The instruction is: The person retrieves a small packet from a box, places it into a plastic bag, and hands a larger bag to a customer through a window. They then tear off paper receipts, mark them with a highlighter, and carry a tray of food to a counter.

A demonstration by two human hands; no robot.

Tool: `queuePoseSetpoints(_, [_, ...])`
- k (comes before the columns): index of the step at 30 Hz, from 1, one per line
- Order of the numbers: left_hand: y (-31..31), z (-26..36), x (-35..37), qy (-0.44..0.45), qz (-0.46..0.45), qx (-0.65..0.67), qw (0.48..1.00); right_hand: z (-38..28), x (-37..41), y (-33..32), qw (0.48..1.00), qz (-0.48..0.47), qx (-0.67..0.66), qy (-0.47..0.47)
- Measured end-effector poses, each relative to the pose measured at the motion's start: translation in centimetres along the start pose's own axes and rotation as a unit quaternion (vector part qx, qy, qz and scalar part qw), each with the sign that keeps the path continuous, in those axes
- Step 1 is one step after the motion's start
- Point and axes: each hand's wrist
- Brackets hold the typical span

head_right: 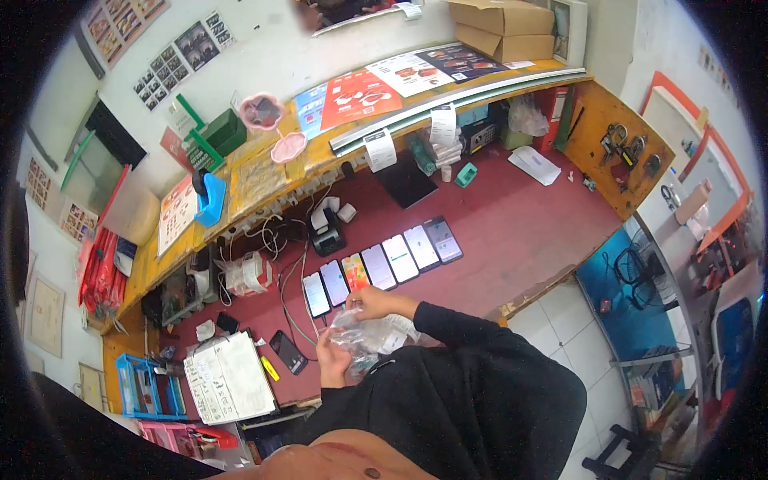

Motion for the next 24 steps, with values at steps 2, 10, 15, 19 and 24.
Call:
queuePoseSetpoints(2, [-1.1,0.0,-0.7,0.035,-0.012,0.04,0.999,-1.3,0.0,-0.2,0.998,0.052,-0.008,0.028])
queuePoseSetpoints(10, [0.2,0.8,1.6,0.052,-0.136,0.037,0.989,-3.7,-2.9,-0.8,0.995,0.088,0.03,-0.027])
queuePoseSetpoints(15, [-1.5,1.6,1.4,0.055,-0.111,-0.132,0.984,-7.9,-3.6,0.8,0.986,0.095,-0.082,-0.106])
queuePoseSetpoints(19, [-2.6,1.3,1.2,0.058,-0.051,-0.224,0.972,-9.2,-3.1,1.8,0.979,0.17,-0.089,-0.07])
queuePoseSetpoints(24, [-0.9,1.0,1.5,0.047,0.028,-0.211,0.976,-5.7,-2.1,3.5,0.975,0.214,-0.06,-0.023])
Point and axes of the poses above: each hand's wrist, its own x-axis away from the middle knuckle, its own y-axis out of the palm, z = x × y, and after that the axes turned 6 degrees about -x, right-handed
